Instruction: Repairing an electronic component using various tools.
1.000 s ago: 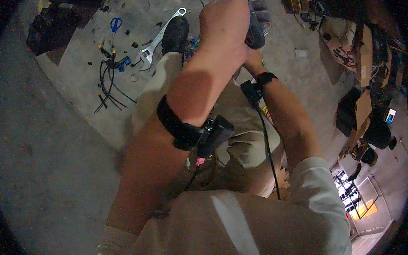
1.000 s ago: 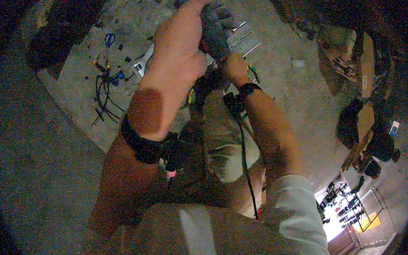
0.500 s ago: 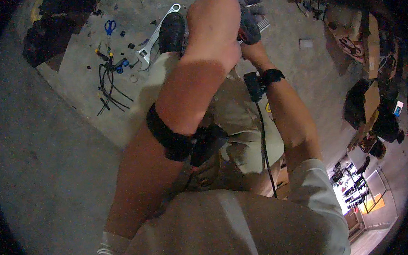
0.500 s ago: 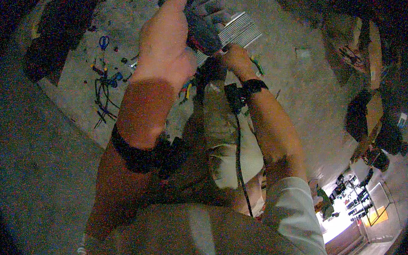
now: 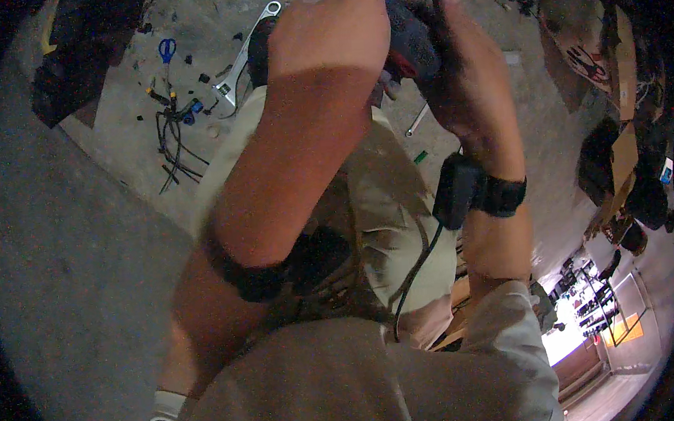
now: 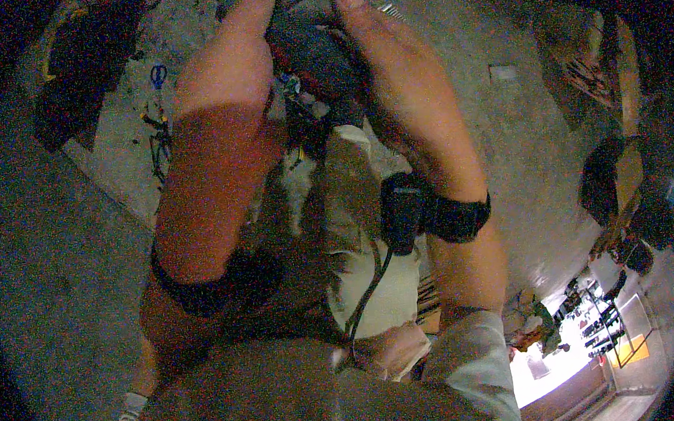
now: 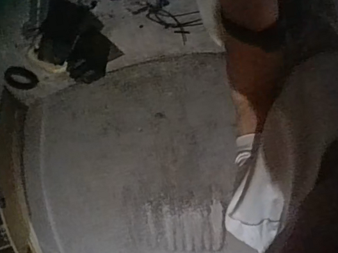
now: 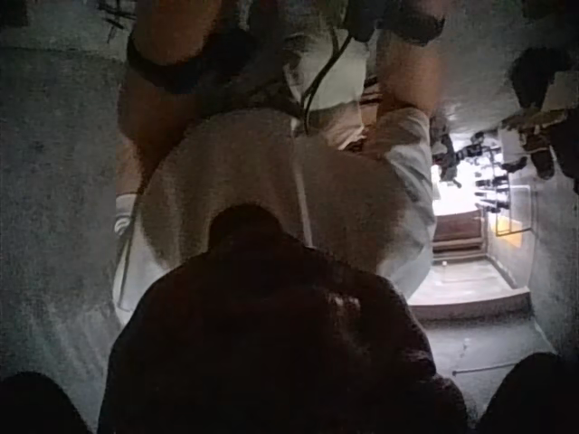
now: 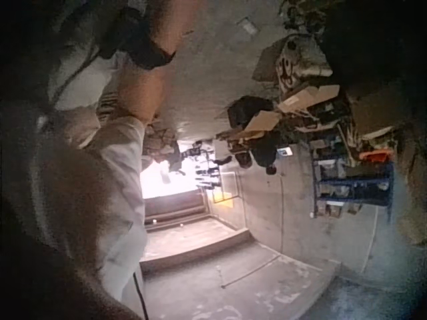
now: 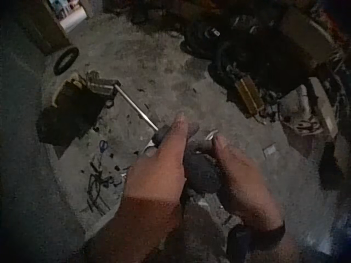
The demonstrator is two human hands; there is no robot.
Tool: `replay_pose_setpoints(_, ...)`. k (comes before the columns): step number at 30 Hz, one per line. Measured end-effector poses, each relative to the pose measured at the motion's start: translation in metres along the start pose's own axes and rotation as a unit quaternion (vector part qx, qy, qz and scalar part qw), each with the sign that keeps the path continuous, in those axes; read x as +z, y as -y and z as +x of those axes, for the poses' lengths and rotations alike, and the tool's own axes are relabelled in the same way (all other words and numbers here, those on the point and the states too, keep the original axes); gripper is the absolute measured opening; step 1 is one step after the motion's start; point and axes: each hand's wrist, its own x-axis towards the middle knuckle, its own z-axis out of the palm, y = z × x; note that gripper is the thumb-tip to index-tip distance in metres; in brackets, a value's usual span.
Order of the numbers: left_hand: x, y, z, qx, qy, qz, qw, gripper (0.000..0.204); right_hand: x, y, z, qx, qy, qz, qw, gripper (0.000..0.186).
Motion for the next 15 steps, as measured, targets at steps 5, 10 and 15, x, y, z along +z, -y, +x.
replay_pose_setpoints(5,0.012,0.024,0.021,0.137,-0.06,0.099,0.984,0.058,0.006,-0.014,-0.005,-0.115,0.002,-0.093,0.989,0.038)
replay_pose_setpoints(10,0.045,0.061,0.021,0.381,-0.045,0.067,0.921,0.044,-0.049,-0.023,0.006,-0.157,-0.2,-0.28,0.926,0.036)
replay_pose_setpoints(15,0.08,0.085,0.004,0.408,0.071,0.011,0.91,0.033,-0.127,-0.059,0.029,-0.095,-0.208,-0.49,0.841,0.035)
